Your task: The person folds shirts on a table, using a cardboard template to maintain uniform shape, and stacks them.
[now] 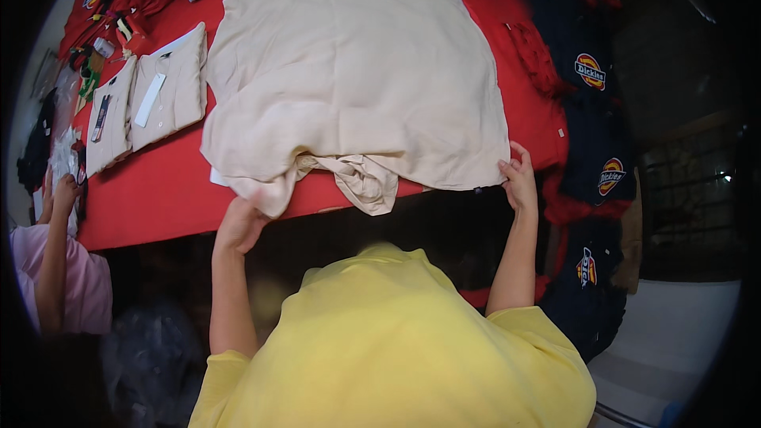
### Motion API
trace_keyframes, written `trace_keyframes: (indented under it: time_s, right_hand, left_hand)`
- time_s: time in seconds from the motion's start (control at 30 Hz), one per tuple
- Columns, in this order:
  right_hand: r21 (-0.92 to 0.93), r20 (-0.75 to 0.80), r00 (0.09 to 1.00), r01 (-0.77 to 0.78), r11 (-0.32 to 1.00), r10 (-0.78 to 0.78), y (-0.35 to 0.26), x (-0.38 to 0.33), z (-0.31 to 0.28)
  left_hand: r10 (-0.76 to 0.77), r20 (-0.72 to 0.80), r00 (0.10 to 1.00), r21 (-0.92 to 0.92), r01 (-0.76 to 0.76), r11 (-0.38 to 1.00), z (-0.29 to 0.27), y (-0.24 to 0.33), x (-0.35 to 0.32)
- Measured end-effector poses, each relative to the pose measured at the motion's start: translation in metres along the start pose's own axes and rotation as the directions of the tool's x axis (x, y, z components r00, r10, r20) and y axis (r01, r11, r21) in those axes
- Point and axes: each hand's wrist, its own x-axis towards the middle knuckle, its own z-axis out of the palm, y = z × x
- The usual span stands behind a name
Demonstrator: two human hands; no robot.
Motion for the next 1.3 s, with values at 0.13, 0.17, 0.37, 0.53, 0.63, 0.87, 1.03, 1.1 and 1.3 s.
trace_keyframes:
  time_s: [0.13,0.17,0.37,0.53,0.63,0.87,1.03,1.1,1.3]
  right_hand:
    - [0.184,0.06,0.969,0.224,0.957,-0.239,-0.02,0.011,0.003]
    - [0.249,0.078,0.974,0.19,0.95,-0.215,-0.026,0.021,-0.012]
    - [0.406,0.048,0.979,0.16,0.899,-0.196,-0.071,0.015,-0.019]
    - [0.181,-0.06,0.995,0.089,0.979,-0.079,-0.038,0.007,-0.055]
    - [-0.264,-0.147,0.988,0.01,0.965,-0.051,-0.033,0.006,-0.066]
    - [-0.912,0.098,0.823,0.3,0.281,-0.56,0.003,0.064,0.013]
    - [-0.937,0.222,0.85,0.321,0.137,-0.477,0.035,0.074,0.056]
    - [-0.937,0.213,0.865,0.313,0.156,-0.453,0.038,0.076,0.046]
    - [-0.965,0.121,0.91,0.202,0.17,-0.397,0.018,0.109,0.056]
  left_hand:
    - [0.401,0.142,0.905,-0.148,-0.382,0.912,0.009,0.062,-0.007]
    - [0.486,0.263,0.834,-0.295,-0.41,0.863,0.006,0.089,-0.014]
    - [0.551,0.044,0.833,-0.032,-0.55,0.834,0.044,0.128,-0.065]
    - [0.315,-0.08,0.946,0.341,-0.271,0.9,0.038,0.074,-0.108]
    - [0.067,-0.063,0.996,0.702,-0.003,0.713,0.008,0.054,-0.116]
    - [0.795,-0.089,0.6,0.992,-0.016,0.123,-0.013,0.037,0.001]
    - [0.879,-0.041,0.475,0.983,0.177,-0.05,-0.013,0.021,0.039]
    - [0.882,-0.11,0.459,0.984,0.178,0.03,-0.019,0.023,0.034]
    - [0.856,-0.2,0.476,0.964,0.253,0.085,0.002,0.054,0.05]
